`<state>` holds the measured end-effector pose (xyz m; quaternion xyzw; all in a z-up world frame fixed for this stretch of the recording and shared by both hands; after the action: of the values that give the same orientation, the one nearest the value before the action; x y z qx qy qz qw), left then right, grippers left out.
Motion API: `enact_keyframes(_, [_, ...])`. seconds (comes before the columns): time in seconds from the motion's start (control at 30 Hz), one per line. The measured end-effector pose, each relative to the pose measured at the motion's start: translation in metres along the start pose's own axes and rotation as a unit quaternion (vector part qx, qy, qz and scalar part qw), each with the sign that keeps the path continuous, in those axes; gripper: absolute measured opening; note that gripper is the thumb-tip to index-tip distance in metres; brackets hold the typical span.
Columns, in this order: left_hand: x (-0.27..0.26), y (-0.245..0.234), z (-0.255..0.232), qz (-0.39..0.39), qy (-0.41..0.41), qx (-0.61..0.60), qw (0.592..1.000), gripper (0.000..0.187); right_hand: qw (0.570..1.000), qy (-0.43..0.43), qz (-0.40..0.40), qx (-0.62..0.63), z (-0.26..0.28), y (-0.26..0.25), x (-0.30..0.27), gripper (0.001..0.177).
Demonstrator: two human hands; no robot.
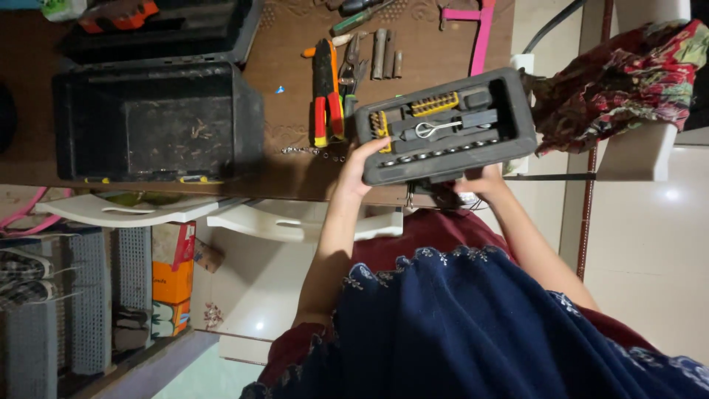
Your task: The person opens a toolbox and removes various tools, including screwdrivers and sockets, placing them on the table. They then sort the tools and place them back into designated slots within the toolbox and a smaller orange case, organizing them by type.
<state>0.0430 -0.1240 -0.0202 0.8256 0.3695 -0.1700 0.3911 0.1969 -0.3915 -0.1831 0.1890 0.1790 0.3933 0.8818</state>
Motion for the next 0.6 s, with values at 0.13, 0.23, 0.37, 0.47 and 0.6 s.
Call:
enact_keyframes(0.13, [0.007, -0.009, 0.017, 0.005, -0.016, 0.003, 1.0, 0.056, 0.999, -0.029, 0.001, -0.023, -0.062, -0.044, 0.009, 0.077])
enact_keyframes(0.23, [0.01, -0.015, 0.027, 0.01, -0.043, -0.015, 0.999, 0.056, 0.995, -0.057, 0.0, -0.087, -0.022, -0.018, 0.002, 0.072])
enact_keyframes(0.37, [-0.014, 0.005, 0.007, 0.022, -0.071, -0.036, 0.997, 0.051, 0.986, -0.067, 0.015, -0.154, -0.009, -0.014, 0.005, 0.07])
enact_keyframes(0.47, [-0.014, 0.005, 0.001, 0.022, -0.087, -0.049, 0.995, 0.046, 0.989, -0.07, 0.026, -0.125, 0.013, -0.01, -0.012, 0.067])
enact_keyframes(0.6, [-0.031, 0.02, -0.019, 0.023, -0.077, -0.07, 0.994, 0.046, 0.998, -0.057, 0.022, -0.027, 0.045, 0.024, 0.001, 0.065])
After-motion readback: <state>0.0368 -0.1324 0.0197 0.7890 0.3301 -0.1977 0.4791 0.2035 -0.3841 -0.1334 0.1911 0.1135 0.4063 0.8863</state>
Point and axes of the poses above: each hand's wrist, its own x-axis towards the middle knuckle, its own y-axis out of the palm, z = x × y, the point moved 1 cm from there along x, towards the middle knuckle, and after that the axes turned 2 degrees about y, right-handed, at the moved point
